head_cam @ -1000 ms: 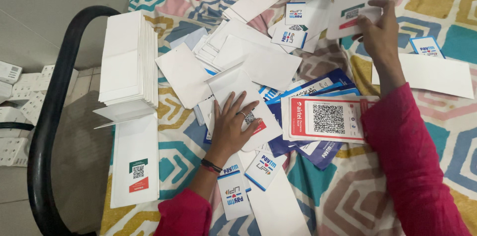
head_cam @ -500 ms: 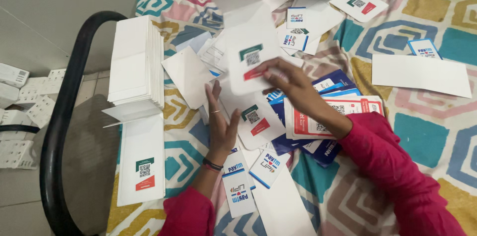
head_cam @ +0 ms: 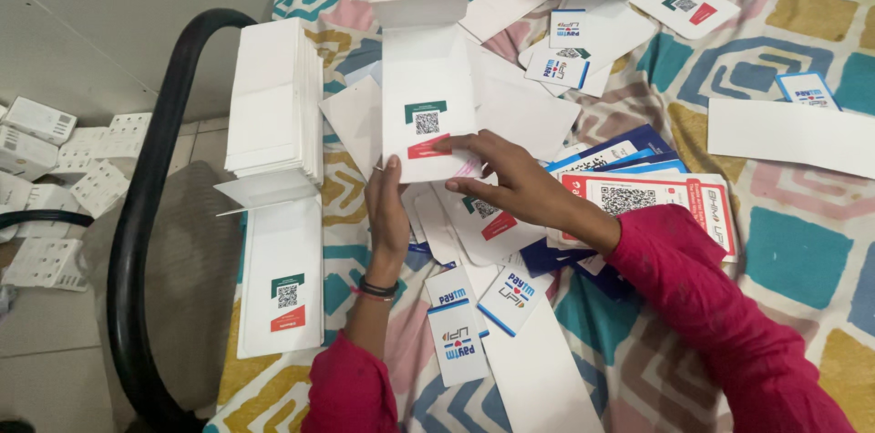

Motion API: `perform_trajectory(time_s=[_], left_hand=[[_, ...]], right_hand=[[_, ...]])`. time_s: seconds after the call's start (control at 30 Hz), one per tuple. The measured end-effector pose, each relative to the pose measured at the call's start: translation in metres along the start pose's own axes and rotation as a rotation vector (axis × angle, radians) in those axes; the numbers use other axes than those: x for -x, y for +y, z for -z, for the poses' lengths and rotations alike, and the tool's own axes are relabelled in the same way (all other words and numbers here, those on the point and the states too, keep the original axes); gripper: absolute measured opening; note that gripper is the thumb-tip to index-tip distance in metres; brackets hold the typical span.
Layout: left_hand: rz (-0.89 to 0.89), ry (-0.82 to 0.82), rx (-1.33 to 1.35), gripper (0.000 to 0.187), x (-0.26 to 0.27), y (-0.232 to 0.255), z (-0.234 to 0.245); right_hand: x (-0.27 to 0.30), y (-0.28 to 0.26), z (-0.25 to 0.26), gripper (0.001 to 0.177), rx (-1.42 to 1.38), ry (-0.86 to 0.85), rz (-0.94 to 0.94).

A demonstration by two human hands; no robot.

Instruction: The person inserts printed QR code cards into white paper sleeves and stacks the completed packs on a patterned bedspread. The person handles the sleeves and cards by hand, repeatedly picking up a sleeve, inserting a card, and placing the finished pack into a growing stack.

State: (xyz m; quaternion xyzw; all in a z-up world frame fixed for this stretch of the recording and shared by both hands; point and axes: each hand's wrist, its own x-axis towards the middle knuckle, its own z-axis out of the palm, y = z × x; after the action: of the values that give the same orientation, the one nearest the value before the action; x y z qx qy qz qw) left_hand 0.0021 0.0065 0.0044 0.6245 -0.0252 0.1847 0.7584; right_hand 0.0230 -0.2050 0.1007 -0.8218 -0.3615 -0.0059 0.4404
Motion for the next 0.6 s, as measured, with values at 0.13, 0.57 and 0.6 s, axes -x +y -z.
perform_trajectory(time_s=[0.13, 0.57, 0.6], left_hand=[[0.010, 0.059, 0.079, 0.053, -0.009, 0.013, 0.014], [0.109, -0.042, 0.024, 0.050, 0.080, 0.054, 0.049], [0.125, -0.052, -0.047, 0.051, 0.093, 0.056, 0.056]], right_hand=[[-0.004, -0.011, -0.008, 0.049, 0.238, 0.048, 0.015], [0.002, -0.002, -0.033, 0.046, -0.242, 0.013, 0.088], [0.005, 0.001, -0.041, 0.047, -0.263, -0.029, 0.057]])
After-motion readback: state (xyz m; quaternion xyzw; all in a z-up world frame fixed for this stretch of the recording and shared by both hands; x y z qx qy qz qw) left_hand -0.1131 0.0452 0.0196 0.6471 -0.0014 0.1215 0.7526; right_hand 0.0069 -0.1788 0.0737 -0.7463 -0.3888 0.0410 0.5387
